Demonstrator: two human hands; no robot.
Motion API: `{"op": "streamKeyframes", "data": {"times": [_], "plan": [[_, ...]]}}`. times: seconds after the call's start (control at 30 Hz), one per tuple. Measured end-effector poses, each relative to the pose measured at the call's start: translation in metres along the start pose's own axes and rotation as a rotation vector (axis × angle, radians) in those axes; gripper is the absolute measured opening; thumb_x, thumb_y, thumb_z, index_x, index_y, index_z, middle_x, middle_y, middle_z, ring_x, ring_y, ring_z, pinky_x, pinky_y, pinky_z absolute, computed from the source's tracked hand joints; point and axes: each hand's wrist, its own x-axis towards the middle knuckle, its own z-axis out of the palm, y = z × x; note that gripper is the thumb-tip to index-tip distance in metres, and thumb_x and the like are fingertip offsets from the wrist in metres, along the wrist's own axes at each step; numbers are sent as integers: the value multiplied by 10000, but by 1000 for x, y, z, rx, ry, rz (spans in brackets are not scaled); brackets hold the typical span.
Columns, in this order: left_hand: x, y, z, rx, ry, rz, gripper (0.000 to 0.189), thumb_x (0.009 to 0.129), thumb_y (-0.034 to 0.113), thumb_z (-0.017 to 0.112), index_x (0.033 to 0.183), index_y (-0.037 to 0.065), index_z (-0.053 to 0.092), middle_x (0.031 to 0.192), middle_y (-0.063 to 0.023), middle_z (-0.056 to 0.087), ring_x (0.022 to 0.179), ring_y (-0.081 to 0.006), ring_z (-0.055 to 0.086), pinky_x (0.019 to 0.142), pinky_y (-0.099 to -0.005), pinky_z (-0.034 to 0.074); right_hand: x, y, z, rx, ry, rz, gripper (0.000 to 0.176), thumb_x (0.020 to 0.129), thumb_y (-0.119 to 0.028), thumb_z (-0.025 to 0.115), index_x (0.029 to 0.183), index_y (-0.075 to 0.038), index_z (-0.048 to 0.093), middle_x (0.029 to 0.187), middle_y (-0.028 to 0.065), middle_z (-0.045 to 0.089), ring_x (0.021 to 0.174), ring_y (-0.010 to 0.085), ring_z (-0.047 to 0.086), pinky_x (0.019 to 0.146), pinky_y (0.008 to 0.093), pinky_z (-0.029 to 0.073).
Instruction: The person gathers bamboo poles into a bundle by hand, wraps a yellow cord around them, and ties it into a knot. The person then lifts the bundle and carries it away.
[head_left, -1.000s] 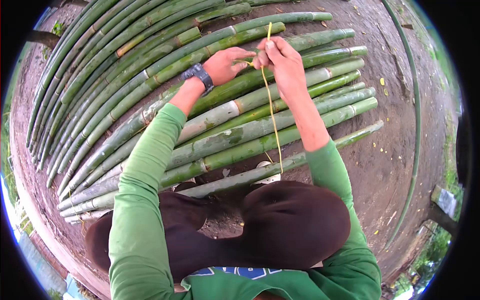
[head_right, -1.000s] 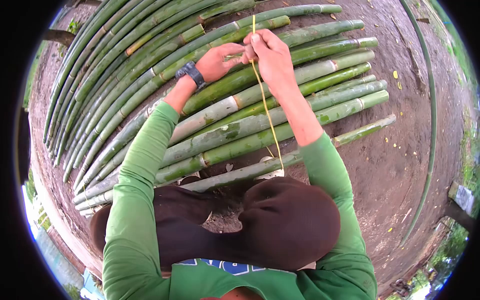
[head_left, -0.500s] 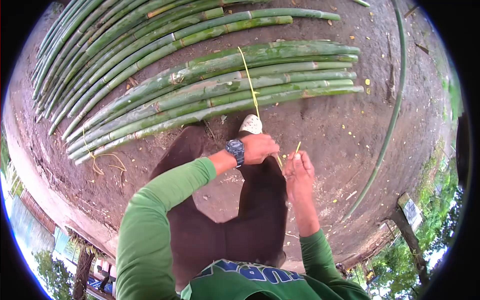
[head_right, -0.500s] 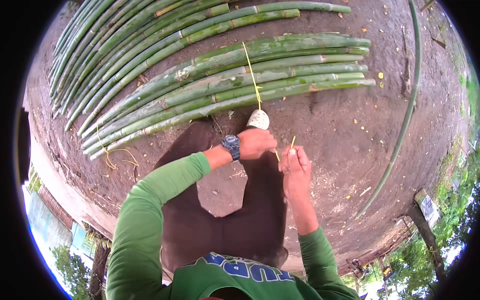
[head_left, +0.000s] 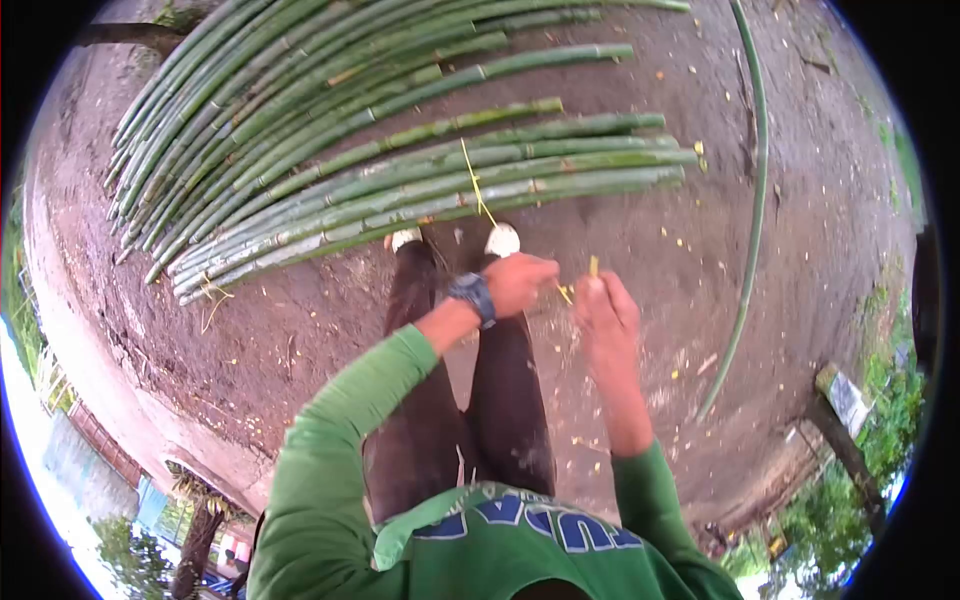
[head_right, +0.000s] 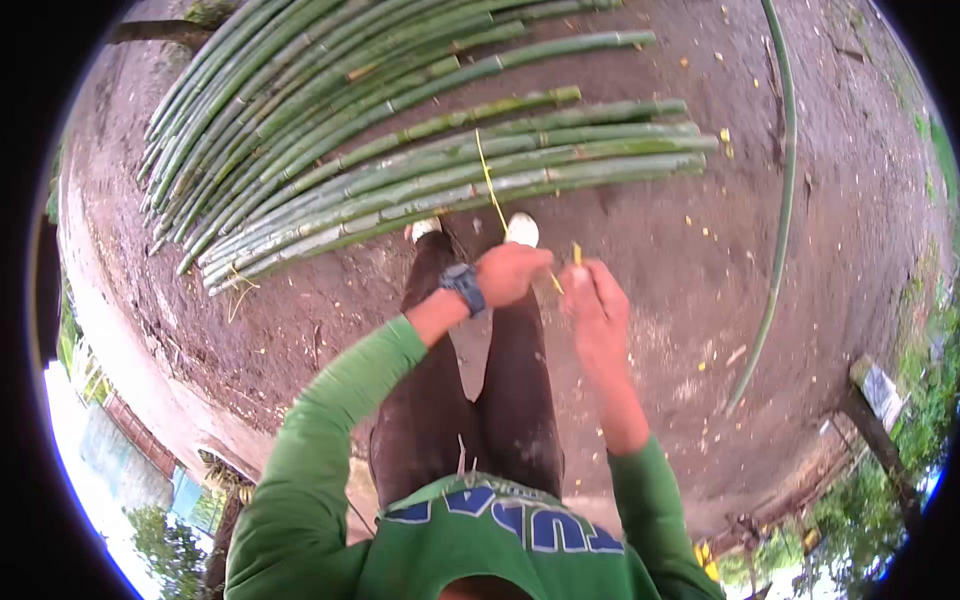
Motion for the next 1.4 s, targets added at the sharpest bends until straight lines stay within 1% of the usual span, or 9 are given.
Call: {"op": "streamKeyframes", "data": {"times": [0.37, 0.47, 0.57, 0.67, 0.77, 0.83, 1.0, 1.3, 1.4], "plan": [[-58, -28, 64, 141, -379, -261, 83, 897, 30, 591, 972, 64, 599, 926, -150, 681, 972, -385, 639, 816, -463, 511, -17, 106, -69, 220, -43, 260, 273, 1103, -251, 488, 1053, -27, 637, 669, -30, 489, 570, 86, 460, 740, 290, 505], [-63, -23, 42, 198, -382, -312, 55, 903, 68, 602, 958, 73, 596, 880, -164, 687, 923, -395, 655, 794, -495, 507, -12, 138, -103, 948, -46, 300, 404, 1098, -318, 478, 1328, 2, 564, 1046, 143, 689, 983, 287, 689, 1064, 442, 524], [-73, -24, 36, 201, -439, -292, 53, 899, 64, 594, 952, 68, 596, 857, -169, 690, 886, -405, 657, 766, -512, 506, 31, 177, -91, 751, 246, 492, 425, 1102, -297, 462, 1375, 23, 526, 1294, 214, 627, 1204, 331, 634, 1074, 466, 521], [-72, -31, 17, 151, -466, -243, 81, 876, 31, 575, 949, 59, 593, 845, -178, 683, 862, -416, 651, 751, -523, 504, 83, 265, -46, 691, 54, 737, 402, 1104, -235, 448, 1341, 87, 488, 1384, 284, 552, 1313, 410, 564, 1088, 542, 517], [-78, -29, -11, 85, -407, -257, 126, 853, -18, 546, 945, 52, 596, 825, -190, 665, 841, -425, 641, 743, -516, 503, 135, 302, 19, 977, 88, 739, 216, 1088, -116, 439, 1083, 92, 497, 1208, 297, 576, 1201, 438, 630, 1012, 648, 545], [-64, -31, -31, 49, -370, -219, 147, 848, -42, 531, 939, 50, 600, 810, -195, 653, 828, -428, 636, 735, -507, 503, 178, 329, 51, 1337, 326, 763, 164, 1070, -75, 419, 1073, 60, 512, 793, 75, 517, 659, 193, 579, 558, 306, 548], [-39, 8, -78, 6, -459, -350, 140, 856, -57, 558, 921, 47, 627, 820, -187, 642, 827, -410, 633, 694, -435, 509, 181, 278, 93, 1051, 305, 691, 181, 1014, -63, 401, 1089, -18, 559, 643, -62, 336, 475, 61, 275, 413, 242, 189], [-67, -19, 2, -6, -709, -273, 67, 905, 37, 639, 967, 13, 631, 865, -173, 658, 845, -403, 633, 770, -457, 492, 131, 343, 53, 691, 219, 448, 295, 1102, -208, 417, 1092, -4, 630, 596, -63, 349, 428, 75, 329, 371, 282, 262], [-71, -27, -13, -152, -888, -613, 157, 995, 129, 627, 1062, -8, 664, 935, -188, 669, 899, -382, 657, 838, -412, 512, 137, 337, 52, 541, 197, 399, 304, 1091, -208, 445, 1075, -5, 672, 599, -8, 454, 470, 121, 431, 433, 331, 368]]}}
